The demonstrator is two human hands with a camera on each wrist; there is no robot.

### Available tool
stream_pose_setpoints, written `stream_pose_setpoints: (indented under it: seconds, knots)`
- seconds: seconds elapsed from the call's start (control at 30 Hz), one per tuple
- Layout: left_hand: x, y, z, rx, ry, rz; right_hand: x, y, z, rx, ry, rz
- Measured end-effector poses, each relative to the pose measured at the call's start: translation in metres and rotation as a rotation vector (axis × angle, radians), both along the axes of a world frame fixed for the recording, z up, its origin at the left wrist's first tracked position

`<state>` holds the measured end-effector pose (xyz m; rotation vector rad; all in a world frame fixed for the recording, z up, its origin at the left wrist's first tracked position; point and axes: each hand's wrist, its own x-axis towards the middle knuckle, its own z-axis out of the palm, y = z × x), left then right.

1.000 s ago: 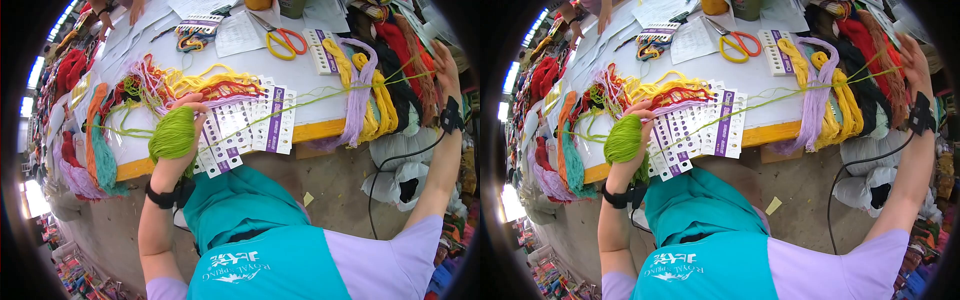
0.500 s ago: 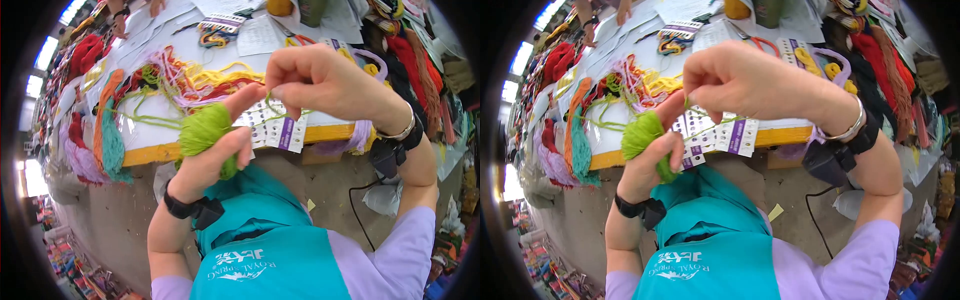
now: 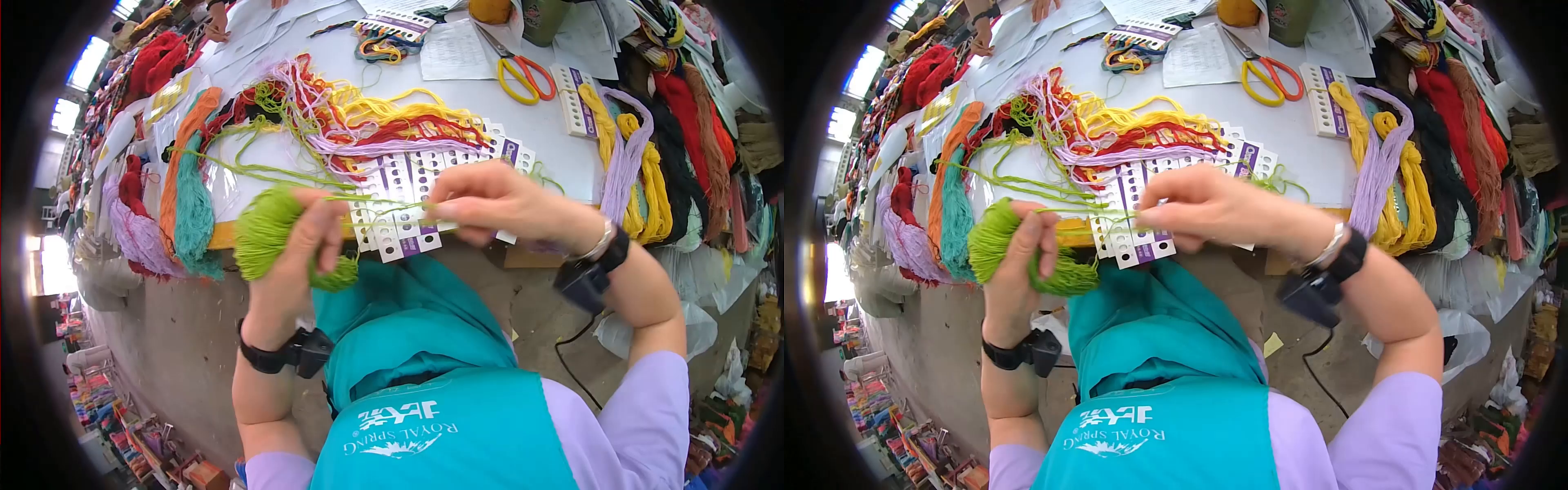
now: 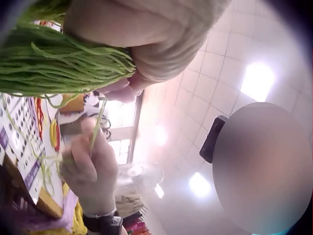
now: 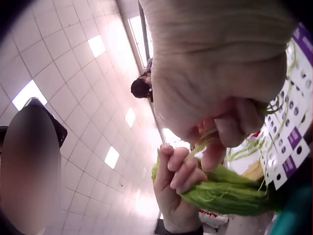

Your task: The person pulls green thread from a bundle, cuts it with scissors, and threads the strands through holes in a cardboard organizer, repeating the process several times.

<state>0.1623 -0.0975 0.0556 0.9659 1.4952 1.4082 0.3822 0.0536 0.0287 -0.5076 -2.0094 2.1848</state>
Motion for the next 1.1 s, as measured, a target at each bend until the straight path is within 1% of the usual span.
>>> stream_pose_setpoints:
  seconds: [0.03, 0.1, 0.13, 0.17, 0.23, 0.27, 0.37, 0.4, 0.47, 0.5, 0.57, 0.6, 0.7, 0.8, 0.83, 0.9, 0.97, 1.03, 1.07, 1.1]
  knots:
    - [-0.013, -0.005, -0.003, 0.012, 0.055, 0.05, 0.014, 0.02, -0.002, 0.215, -0.005, 0.034]
    - [-0.034, -0.014, -0.008, 0.024, 0.031, 0.149, 0.047, 0.054, 0.007, 0.302, -0.141, -0.043]
    - [-0.043, -0.018, -0.01, 0.03, 0.018, 0.199, 0.064, 0.069, 0.019, 0.353, -0.273, -0.126]
    - [-0.051, -0.022, -0.013, 0.034, 0.019, 0.2, 0.081, 0.083, 0.031, 0.404, -0.405, -0.21]
    - [-0.064, -0.027, -0.018, 0.04, 0.02, 0.202, 0.117, 0.113, 0.039, 0.526, -0.455, -0.294]
    - [-0.068, -0.028, -0.021, 0.035, 0.027, 0.209, 0.138, 0.131, 0.04, 0.535, -0.436, -0.349]
    - [-0.068, -0.023, -0.025, 0.009, 0.034, 0.191, 0.184, 0.16, 0.055, 0.568, -0.38, -0.466]
    - [-0.065, -0.019, -0.026, -0.003, 0.028, 0.17, 0.197, 0.166, 0.06, 0.566, -0.388, -0.525]
    - [-0.052, -0.007, -0.028, -0.026, 0.017, 0.127, 0.218, 0.176, 0.076, 0.642, -0.446, -0.572]
    - [-0.047, -0.001, -0.03, -0.048, -0.016, 0.12, 0.232, 0.181, 0.083, 0.67, -0.493, -0.612]
    - [-0.036, 0.01, -0.034, -0.092, -0.085, 0.108, 0.269, 0.196, 0.093, 0.745, -0.485, -0.696]
    - [-0.03, 0.016, -0.034, -0.103, -0.079, 0.059, 0.289, 0.205, 0.094, 0.783, -0.48, -0.737]
    - [-0.014, 0.033, -0.047, -0.167, -0.133, -0.12, 0.348, 0.242, 0.09, 0.862, -0.555, -0.759]
    - [0.009, 0.049, -0.061, -0.16, -0.13, -0.074, 0.373, 0.262, 0.055, 1.252, -1.056, -0.577]
    - [0.009, 0.051, -0.068, -0.181, -0.108, -0.068, 0.319, 0.213, 0.058, 1.637, -1.359, -0.536]
    - [0.007, 0.054, -0.079, -0.226, -0.061, -0.054, 0.293, 0.214, 0.032, 1.893, -0.956, -0.611]
    - [0.005, 0.052, -0.08, -0.254, -0.058, -0.078, 0.202, 0.168, 0.034, 1.621, -0.604, -0.64]
    - [0.006, 0.049, -0.078, -0.283, -0.042, -0.1, 0.12, 0.115, 0.025, 1.259, -0.249, -0.591]
    - [0.008, 0.047, -0.073, -0.298, -0.027, -0.108, 0.081, 0.087, 0.025, 1.122, -0.112, -0.469]
    - [0.01, 0.046, -0.07, -0.313, -0.011, -0.115, 0.05, 0.063, 0.01, 1.141, -0.055, -0.394]
